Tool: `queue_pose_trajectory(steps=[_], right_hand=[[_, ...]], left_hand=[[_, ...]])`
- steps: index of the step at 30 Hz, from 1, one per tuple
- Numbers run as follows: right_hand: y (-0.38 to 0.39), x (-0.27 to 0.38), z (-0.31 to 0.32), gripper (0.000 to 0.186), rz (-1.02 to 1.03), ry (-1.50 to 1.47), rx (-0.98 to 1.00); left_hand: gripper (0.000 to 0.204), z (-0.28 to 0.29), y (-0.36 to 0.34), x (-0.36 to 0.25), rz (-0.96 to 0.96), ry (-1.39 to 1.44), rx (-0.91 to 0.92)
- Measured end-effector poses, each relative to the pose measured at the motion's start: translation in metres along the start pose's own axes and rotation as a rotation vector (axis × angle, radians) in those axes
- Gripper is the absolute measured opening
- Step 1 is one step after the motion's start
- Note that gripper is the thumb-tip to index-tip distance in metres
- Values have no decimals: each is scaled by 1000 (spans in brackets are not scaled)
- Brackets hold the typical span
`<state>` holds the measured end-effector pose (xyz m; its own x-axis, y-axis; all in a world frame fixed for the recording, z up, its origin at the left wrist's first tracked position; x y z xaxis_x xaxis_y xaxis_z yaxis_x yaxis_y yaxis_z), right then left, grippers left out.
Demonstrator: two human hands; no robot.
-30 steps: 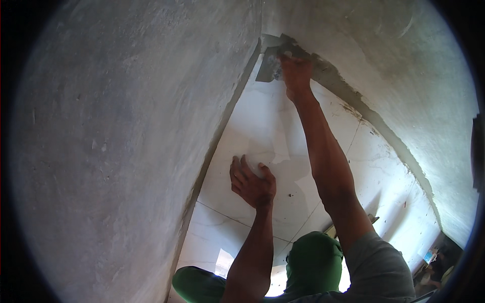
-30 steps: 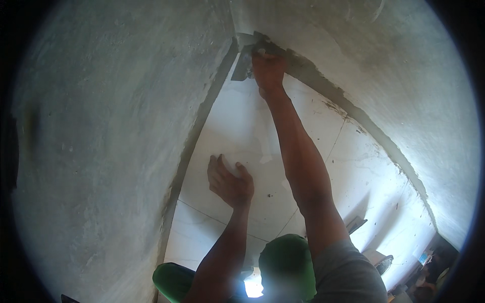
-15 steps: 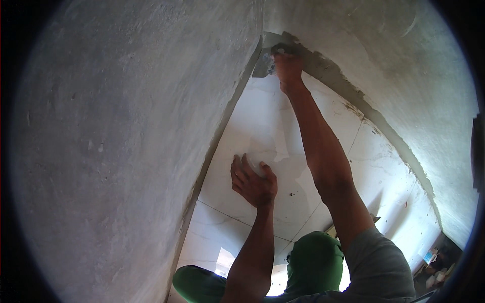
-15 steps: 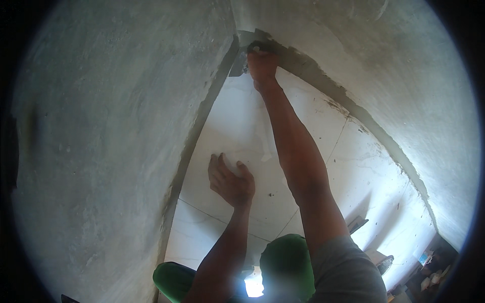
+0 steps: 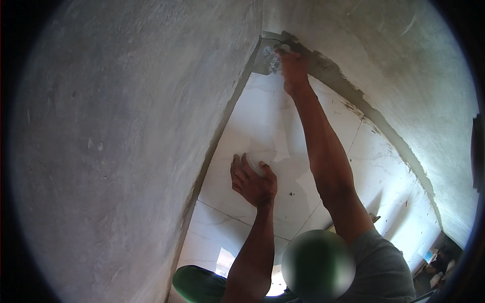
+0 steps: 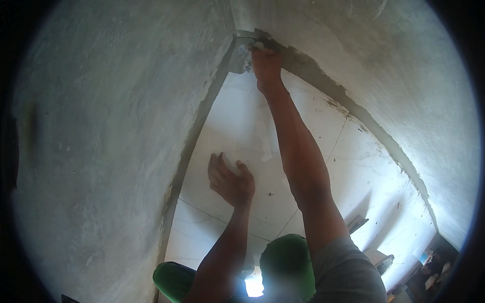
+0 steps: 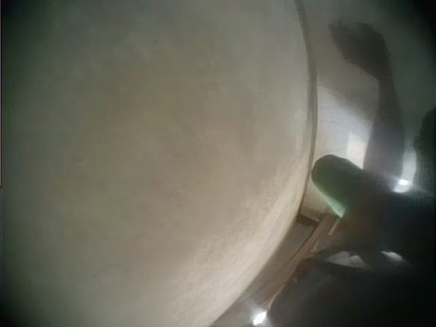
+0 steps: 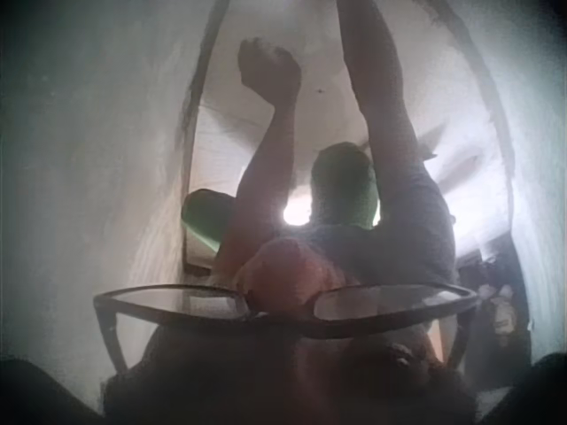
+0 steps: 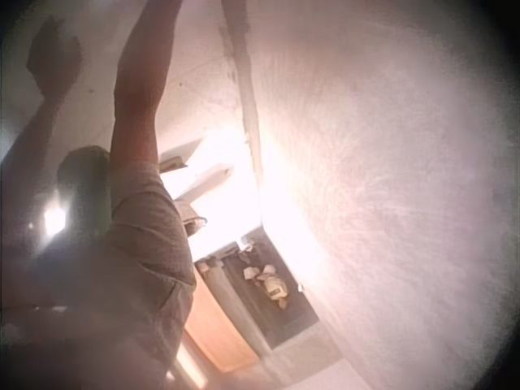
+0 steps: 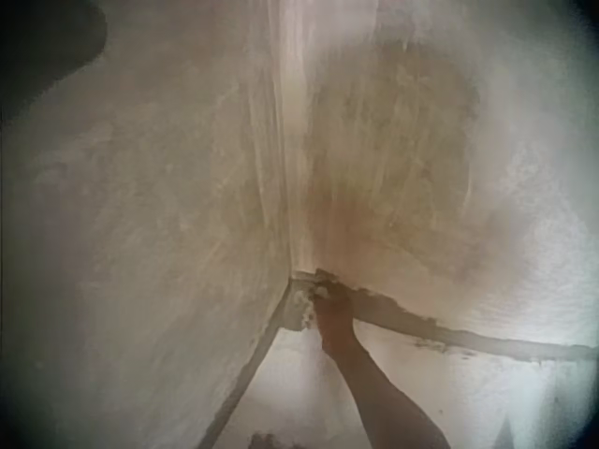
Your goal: The person applies plaster along the corner where a tiled floor meets a wall using a small metal spatula and a flat trowel, periodically taking fresh plaster from a bucket on the floor.
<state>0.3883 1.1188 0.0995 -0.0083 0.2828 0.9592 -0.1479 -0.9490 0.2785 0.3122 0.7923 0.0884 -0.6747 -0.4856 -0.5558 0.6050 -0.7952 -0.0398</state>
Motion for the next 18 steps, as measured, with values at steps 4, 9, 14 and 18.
queue_pose_trajectory(steps=[4,9,14,18], right_hand=[[57,19,6,11,-32,-33,-32],[123,5,54,29,216,247,216],[203,4,96,42,22,-59,320],[280,30,132,23,-79,18,308]], left_hand=[[55,3,-1,9,4,0,-21],[55,4,-5,13,-50,33,-59],[57,-20,4,20,-159,-94,-190],[85,-26,11,45,-254,55,-133]])
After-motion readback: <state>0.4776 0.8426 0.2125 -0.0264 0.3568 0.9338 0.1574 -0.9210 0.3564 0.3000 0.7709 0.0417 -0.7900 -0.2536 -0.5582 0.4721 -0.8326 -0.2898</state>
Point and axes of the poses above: each hand's wrist, its own y-axis away from the middle knuckle, its own z-axis out of the back of the hand, x = y × z, the point moved 2 cm from there along -y, towards the middle knuckle, and after that the axes turned 15 degrees about y, right-handed, at the moved point
